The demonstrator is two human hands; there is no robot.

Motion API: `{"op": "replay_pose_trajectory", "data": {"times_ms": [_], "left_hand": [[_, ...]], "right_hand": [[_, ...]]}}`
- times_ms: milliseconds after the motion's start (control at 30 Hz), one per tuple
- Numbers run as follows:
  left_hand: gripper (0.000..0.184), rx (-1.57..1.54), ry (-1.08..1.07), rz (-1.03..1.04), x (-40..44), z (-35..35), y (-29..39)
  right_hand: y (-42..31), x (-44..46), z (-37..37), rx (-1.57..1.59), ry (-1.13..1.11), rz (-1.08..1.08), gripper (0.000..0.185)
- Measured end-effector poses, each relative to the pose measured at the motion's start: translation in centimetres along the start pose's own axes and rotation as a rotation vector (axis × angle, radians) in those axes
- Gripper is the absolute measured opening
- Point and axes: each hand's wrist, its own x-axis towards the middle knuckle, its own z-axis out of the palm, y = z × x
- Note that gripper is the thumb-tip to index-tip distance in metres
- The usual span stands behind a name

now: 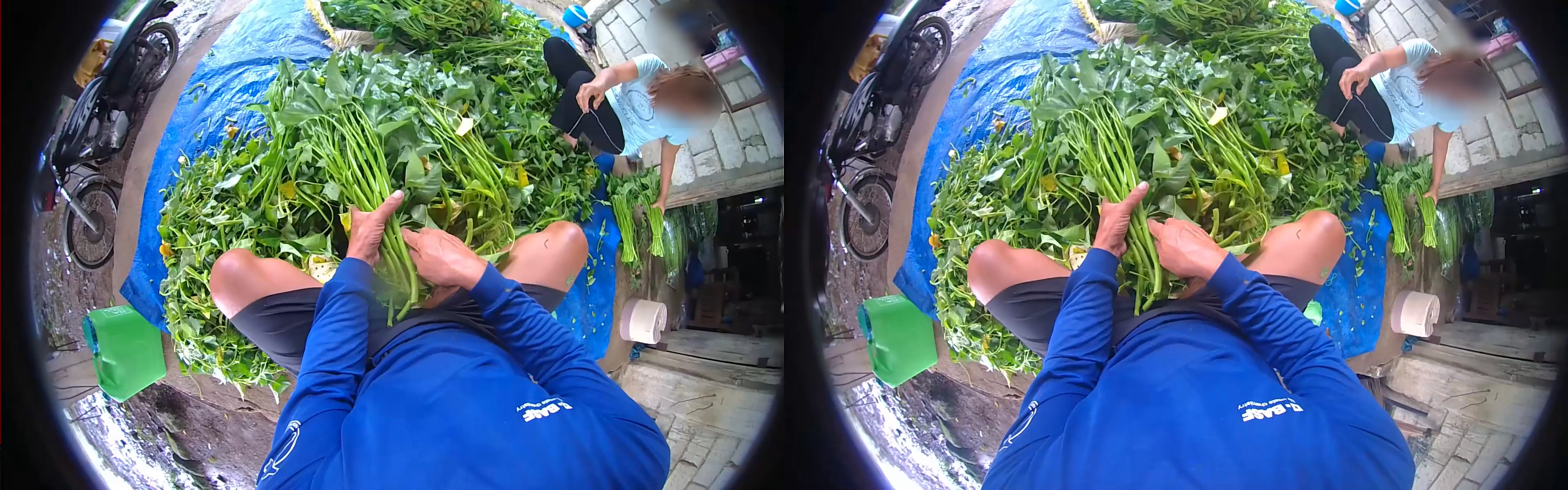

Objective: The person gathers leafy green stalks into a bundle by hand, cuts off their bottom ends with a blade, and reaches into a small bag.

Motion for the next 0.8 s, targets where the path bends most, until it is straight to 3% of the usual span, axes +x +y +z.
{"op": "replay_pose_trajectory", "data": {"times_ms": [33, 100, 133, 200, 233, 367, 500, 633, 767, 800], "left_hand": [[0.041, -0.052, -0.118, -0.189, -0.5, 0.0, 1.1], [0.038, -0.037, -0.117, -0.282, 0.1, -0.4, 1.1], [0.037, -0.028, -0.118, -0.327, 0.5, -0.5, 1.2], [0.033, -0.059, -0.043, -0.185, 0.6, -0.7, 1.4], [0.031, -0.069, -0.029, -0.17, 0.3, -0.9, 2.1], [0.027, -0.169, 0.034, -0.049, -0.3, -1.1, 5.6], [0.024, -0.257, -0.004, -0.039, -0.3, -1.9, 7.6], [0.025, -0.295, -0.053, 0.023, -0.8, -2.7, 8.2], [0.023, -0.319, 0.059, 0.057, -1.4, -2.8, 8.8], [0.023, -0.333, 0.07, 0.123, -0.5, -3.5, 7.8]], "right_hand": [[-0.7, -0.1, -0.2, -0.014, -0.031, 0.035, 0.037], [-1.3, -0.1, 0.3, 0.017, -0.019, 0.046, 0.037], [-1.3, -0.4, 0.6, 0.057, 0.083, 0.007, 0.036], [-1.9, -1.7, 1.3, 0.15, 0.283, -0.057, 0.034], [-2.2, -1.8, 2.4, 0.192, 0.651, -0.188, 0.028], [-4.1, -4.9, -1.3, -0.225, 0.589, -0.083, 0.009], [-3.4, -4.3, -3.8, -0.325, 0.562, -0.239, 0.006], [-4.1, -4.5, -6.0, -0.381, 0.646, -0.401, 0.008], [-5.8, -4.8, -5.3, -0.259, 0.683, -0.289, 0.013], [-6.1, -4.5, -4.9, -0.221, 0.607, -0.221, 0.014]]}}
